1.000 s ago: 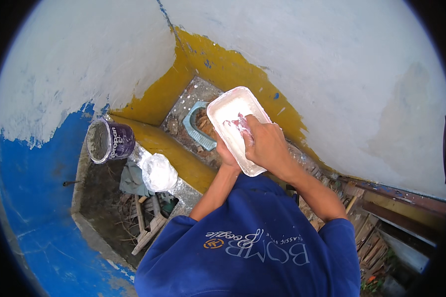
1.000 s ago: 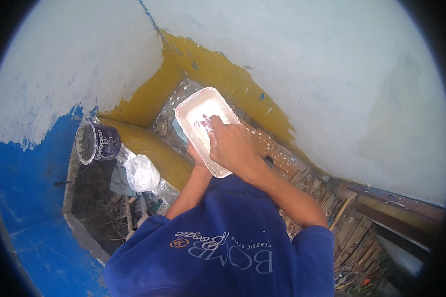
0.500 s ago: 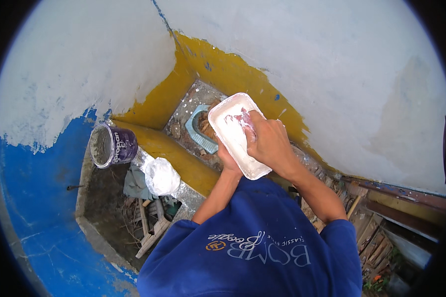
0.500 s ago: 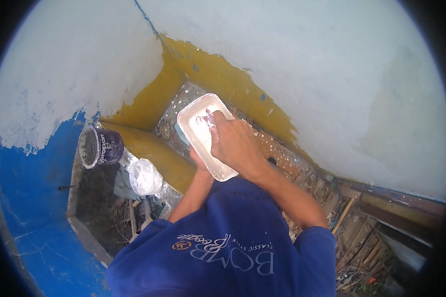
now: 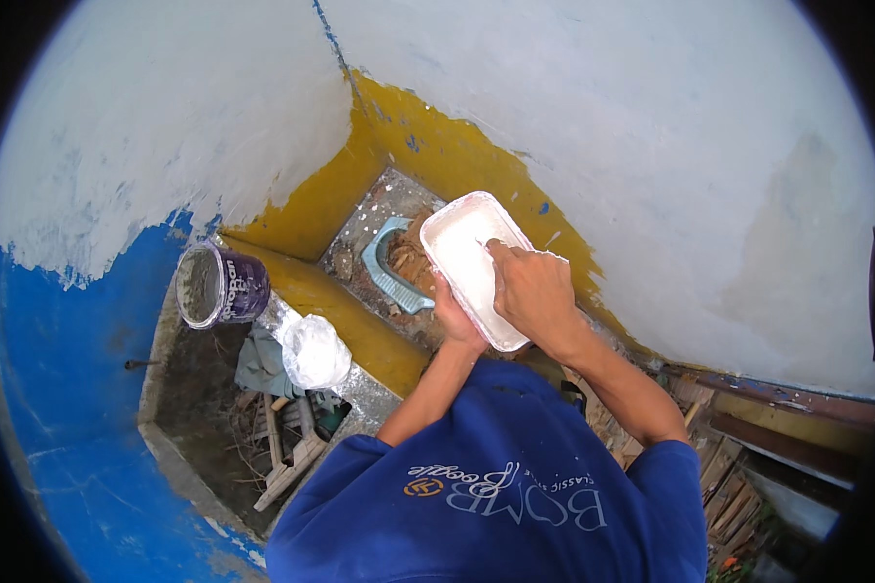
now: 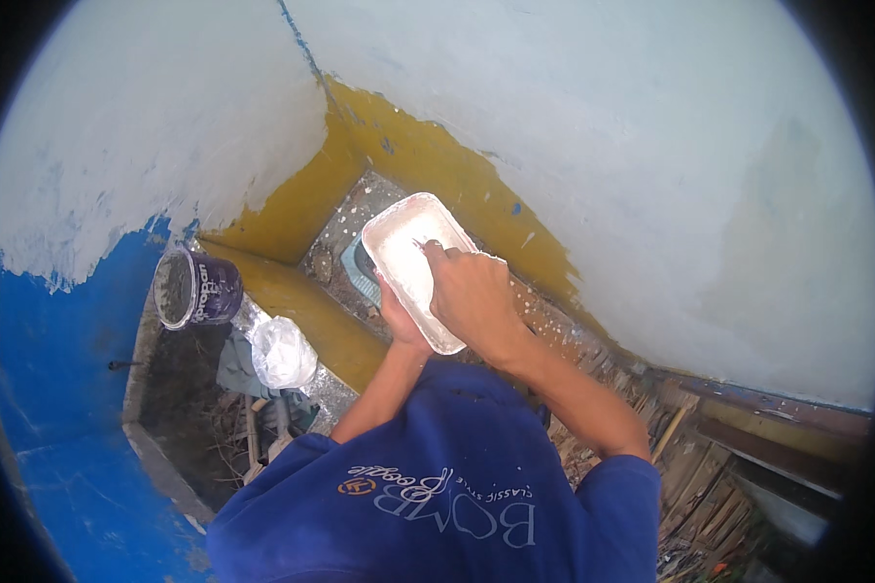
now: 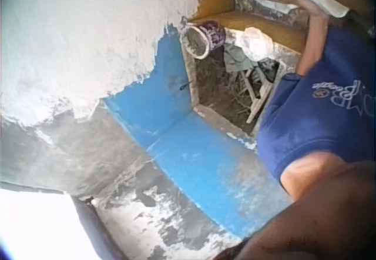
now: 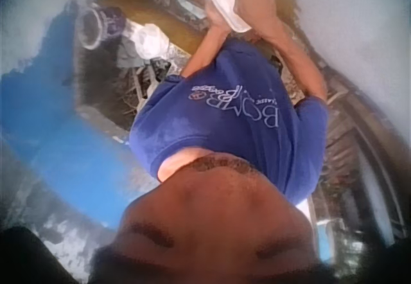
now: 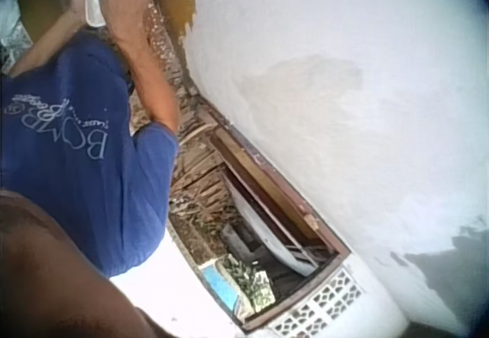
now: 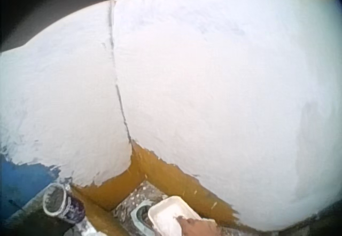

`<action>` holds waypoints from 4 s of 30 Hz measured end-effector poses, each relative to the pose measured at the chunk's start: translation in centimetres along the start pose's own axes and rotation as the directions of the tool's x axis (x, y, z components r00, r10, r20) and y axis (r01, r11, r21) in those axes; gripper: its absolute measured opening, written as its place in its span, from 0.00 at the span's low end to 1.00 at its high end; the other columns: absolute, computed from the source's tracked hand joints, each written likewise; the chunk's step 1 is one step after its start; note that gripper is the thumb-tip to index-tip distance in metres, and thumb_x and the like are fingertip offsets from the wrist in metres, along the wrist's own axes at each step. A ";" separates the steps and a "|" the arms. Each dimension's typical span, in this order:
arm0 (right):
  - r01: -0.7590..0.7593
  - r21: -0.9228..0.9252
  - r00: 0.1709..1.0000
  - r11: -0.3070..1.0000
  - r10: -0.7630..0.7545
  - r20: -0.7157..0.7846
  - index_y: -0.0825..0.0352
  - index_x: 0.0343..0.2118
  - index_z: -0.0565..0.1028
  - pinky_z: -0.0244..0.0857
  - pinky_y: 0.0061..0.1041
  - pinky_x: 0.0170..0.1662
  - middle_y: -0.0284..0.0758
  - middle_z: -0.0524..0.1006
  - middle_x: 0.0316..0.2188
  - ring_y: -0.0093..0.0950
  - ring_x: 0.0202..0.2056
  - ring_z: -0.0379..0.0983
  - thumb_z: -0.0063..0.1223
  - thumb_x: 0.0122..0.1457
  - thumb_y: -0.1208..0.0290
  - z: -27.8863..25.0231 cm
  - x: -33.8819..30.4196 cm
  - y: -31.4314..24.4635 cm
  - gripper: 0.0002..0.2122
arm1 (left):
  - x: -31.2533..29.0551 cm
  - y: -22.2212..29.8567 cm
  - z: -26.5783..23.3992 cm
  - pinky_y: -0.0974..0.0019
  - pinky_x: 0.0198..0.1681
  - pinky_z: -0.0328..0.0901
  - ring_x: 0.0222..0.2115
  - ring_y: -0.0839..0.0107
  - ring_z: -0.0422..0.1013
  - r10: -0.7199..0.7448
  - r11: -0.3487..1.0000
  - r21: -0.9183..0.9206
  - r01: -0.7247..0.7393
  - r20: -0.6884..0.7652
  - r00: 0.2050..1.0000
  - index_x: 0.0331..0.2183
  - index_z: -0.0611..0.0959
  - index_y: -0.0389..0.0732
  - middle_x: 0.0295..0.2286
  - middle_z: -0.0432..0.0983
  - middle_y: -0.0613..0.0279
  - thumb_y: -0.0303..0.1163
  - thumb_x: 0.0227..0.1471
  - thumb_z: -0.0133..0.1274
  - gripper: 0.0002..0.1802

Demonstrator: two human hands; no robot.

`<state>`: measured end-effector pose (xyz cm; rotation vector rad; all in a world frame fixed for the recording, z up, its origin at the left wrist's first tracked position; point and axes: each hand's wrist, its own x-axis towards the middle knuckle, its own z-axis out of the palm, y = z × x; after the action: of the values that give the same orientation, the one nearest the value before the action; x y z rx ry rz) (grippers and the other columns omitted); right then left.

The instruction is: The person spreads white putty from a plastic container onto a wall using a scraper.

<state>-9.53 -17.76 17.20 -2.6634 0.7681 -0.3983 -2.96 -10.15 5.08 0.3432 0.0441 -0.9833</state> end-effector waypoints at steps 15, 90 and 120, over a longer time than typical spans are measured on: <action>-0.096 0.360 0.994 0.928 0.108 -0.013 0.74 0.28 0.73 0.63 0.47 0.29 0.55 0.71 0.17 0.55 0.23 0.70 0.54 0.48 0.75 0.1 0.5 -0.6 0.07 | 0.4 0.5 -0.9 0.53 0.61 0.58 0.56 0.58 0.64 0.004 1.000 -0.030 -0.003 0.050 0.999 0.60 0.64 0.43 0.56 0.65 0.55 0.53 0.63 0.33 0.33; -0.060 0.315 0.998 0.947 0.060 0.010 0.72 0.25 0.73 0.63 0.46 0.27 0.53 0.71 0.17 0.54 0.22 0.69 0.54 0.49 0.75 0.6 1.3 -1.8 0.05 | 0.0 1.9 -0.8 0.55 0.61 0.57 0.56 0.59 0.64 0.078 0.997 -0.032 -0.077 0.025 0.997 0.61 0.63 0.41 0.57 0.65 0.54 0.52 0.63 0.30 0.33; -0.116 0.216 0.991 0.969 0.100 0.084 0.75 0.30 0.75 0.67 0.49 0.32 0.56 0.74 0.19 0.55 0.25 0.74 0.53 0.49 0.75 -0.1 2.3 -2.8 0.08 | -0.6 2.3 -0.8 0.53 0.63 0.54 0.57 0.58 0.62 0.085 0.996 -0.013 -0.084 0.139 0.987 0.62 0.62 0.43 0.58 0.63 0.56 0.56 0.64 0.30 0.34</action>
<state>-6.45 -16.80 18.83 -2.4040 0.7932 -0.3350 -1.29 -8.29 5.00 0.2672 -0.0934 -0.9207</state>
